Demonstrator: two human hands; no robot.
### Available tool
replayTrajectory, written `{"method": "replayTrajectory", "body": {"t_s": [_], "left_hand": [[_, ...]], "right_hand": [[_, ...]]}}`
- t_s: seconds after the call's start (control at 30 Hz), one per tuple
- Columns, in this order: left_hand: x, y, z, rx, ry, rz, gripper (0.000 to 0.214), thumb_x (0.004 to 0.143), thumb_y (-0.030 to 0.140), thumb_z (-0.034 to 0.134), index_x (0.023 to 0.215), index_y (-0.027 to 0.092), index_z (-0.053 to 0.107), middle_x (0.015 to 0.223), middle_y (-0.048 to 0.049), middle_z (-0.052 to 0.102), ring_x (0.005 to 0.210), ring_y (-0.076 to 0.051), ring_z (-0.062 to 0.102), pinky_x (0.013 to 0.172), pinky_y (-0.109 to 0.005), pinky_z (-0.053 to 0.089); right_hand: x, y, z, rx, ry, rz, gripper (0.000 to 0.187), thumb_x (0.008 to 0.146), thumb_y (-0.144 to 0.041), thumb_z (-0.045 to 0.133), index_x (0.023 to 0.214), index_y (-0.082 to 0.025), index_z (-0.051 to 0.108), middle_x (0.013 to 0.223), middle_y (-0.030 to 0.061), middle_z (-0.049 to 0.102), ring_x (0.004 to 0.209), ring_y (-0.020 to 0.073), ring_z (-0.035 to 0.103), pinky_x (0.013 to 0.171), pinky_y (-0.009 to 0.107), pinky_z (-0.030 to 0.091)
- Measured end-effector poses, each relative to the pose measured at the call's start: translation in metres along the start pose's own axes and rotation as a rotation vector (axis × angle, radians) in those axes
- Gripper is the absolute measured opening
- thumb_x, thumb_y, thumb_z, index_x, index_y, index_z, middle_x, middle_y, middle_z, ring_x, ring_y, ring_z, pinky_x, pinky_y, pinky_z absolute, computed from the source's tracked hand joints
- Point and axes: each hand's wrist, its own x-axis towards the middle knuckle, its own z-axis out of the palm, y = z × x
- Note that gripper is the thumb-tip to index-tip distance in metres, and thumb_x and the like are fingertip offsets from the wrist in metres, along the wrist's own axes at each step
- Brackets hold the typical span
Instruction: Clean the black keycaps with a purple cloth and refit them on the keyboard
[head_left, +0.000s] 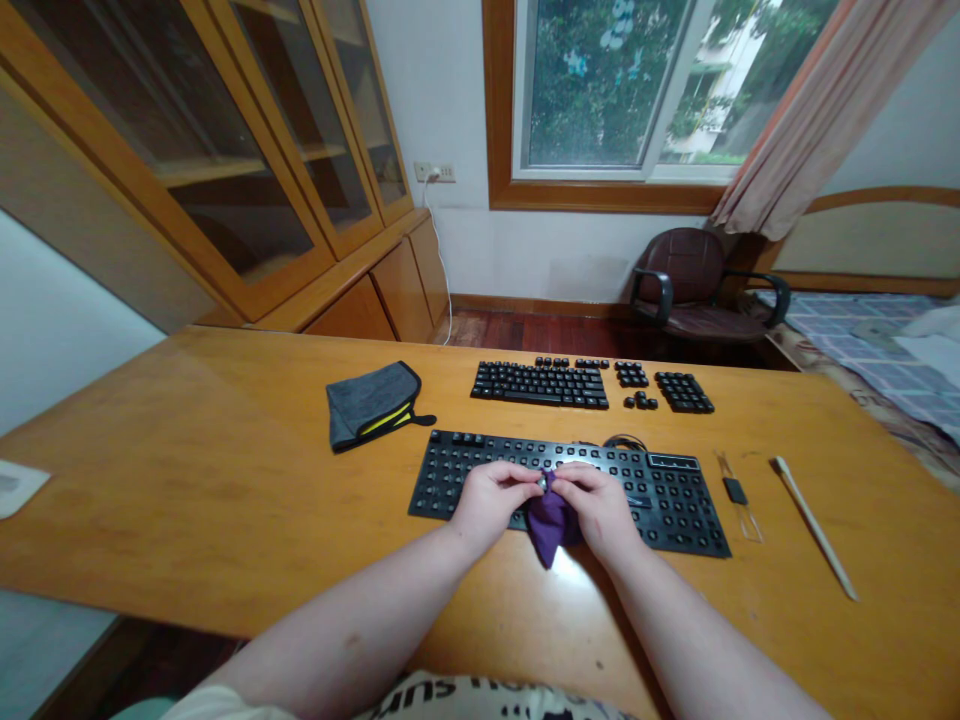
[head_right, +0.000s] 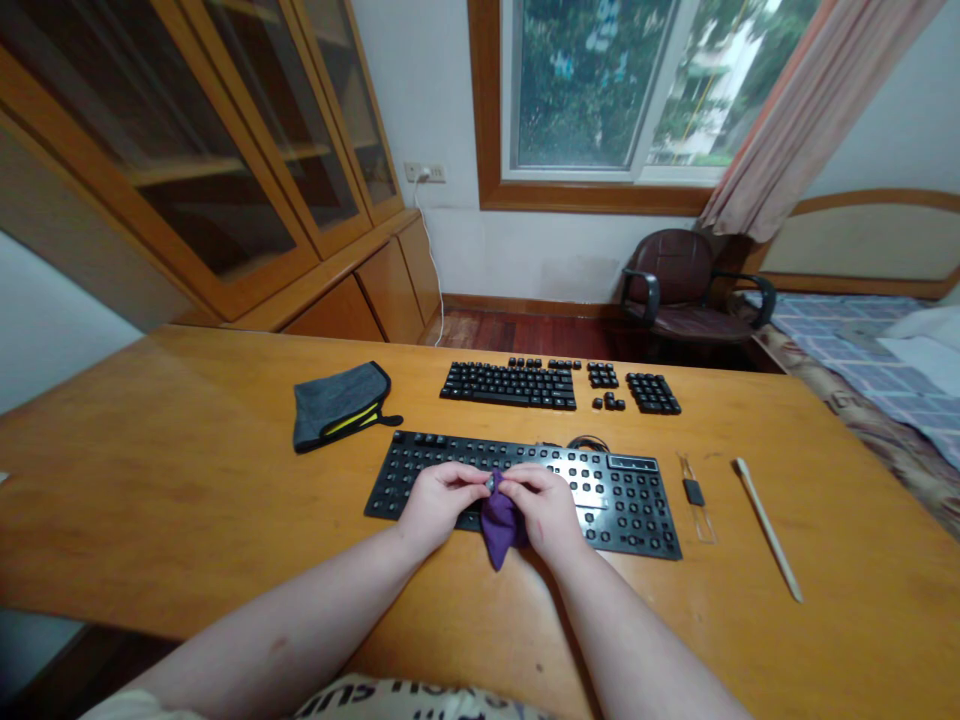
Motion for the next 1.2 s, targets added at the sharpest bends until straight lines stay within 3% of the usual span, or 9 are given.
{"method": "replayTrajectory", "body": {"t_s": [0.17, 0.33, 0.6, 0.97, 1.2], "left_hand": [[0.0014, -0.0007, 0.0013, -0.031, 0.01, 0.0, 0.011, 0.053, 0.014, 0.071, 0.064, 0.015, 0.069, 0.072, -0.0041, 0.071, 0.07, -0.017, 0.065, 0.072, -0.028, 0.052], [0.0025, -0.0024, 0.0006, -0.019, 0.028, 0.0, 0.008, 0.055, 0.015, 0.07, 0.063, 0.015, 0.068, 0.067, -0.0033, 0.07, 0.067, -0.016, 0.064, 0.069, -0.028, 0.052], [0.0016, -0.003, 0.0002, 0.005, -0.001, -0.003, 0.012, 0.055, 0.017, 0.071, 0.066, 0.014, 0.069, 0.071, -0.0048, 0.07, 0.069, -0.017, 0.065, 0.07, -0.028, 0.052], [0.0006, -0.0005, 0.0014, -0.06, -0.07, 0.003, 0.018, 0.057, 0.015, 0.071, 0.074, 0.012, 0.066, 0.075, -0.0059, 0.069, 0.073, -0.017, 0.065, 0.075, -0.031, 0.052], [0.0022, -0.0077, 0.0001, -0.021, -0.08, 0.075, 0.022, 0.058, 0.015, 0.071, 0.078, 0.013, 0.063, 0.081, -0.0059, 0.068, 0.078, -0.017, 0.065, 0.079, -0.031, 0.051]], "right_hand": [[-0.0007, -0.0035, 0.0022, -0.003, 0.024, 0.016, 0.003, 0.065, -0.021, 0.068, 0.066, -0.022, 0.071, 0.074, 0.0034, 0.066, 0.073, 0.0176, 0.06, 0.074, 0.033, 0.046], [-0.0022, -0.0042, 0.0046, -0.014, -0.033, 0.017, 0.015, 0.063, -0.02, 0.07, 0.078, -0.024, 0.072, 0.082, 0.0041, 0.066, 0.08, 0.0189, 0.06, 0.078, 0.034, 0.046], [-0.0012, -0.0004, 0.0031, -0.006, 0.019, -0.011, 0.004, 0.065, -0.021, 0.068, 0.067, -0.022, 0.07, 0.073, 0.0036, 0.066, 0.074, 0.018, 0.06, 0.074, 0.033, 0.046], [-0.0028, -0.0048, 0.0082, 0.07, 0.046, 0.149, 0.016, 0.067, -0.034, 0.066, 0.071, -0.018, 0.064, 0.069, 0.0028, 0.064, 0.065, 0.0171, 0.057, 0.063, 0.029, 0.046], [-0.0035, -0.0032, 0.0056, 0.029, 0.033, 0.04, 0.009, 0.068, -0.028, 0.065, 0.071, -0.02, 0.066, 0.076, 0.0032, 0.064, 0.074, 0.0176, 0.058, 0.071, 0.031, 0.046]]}}
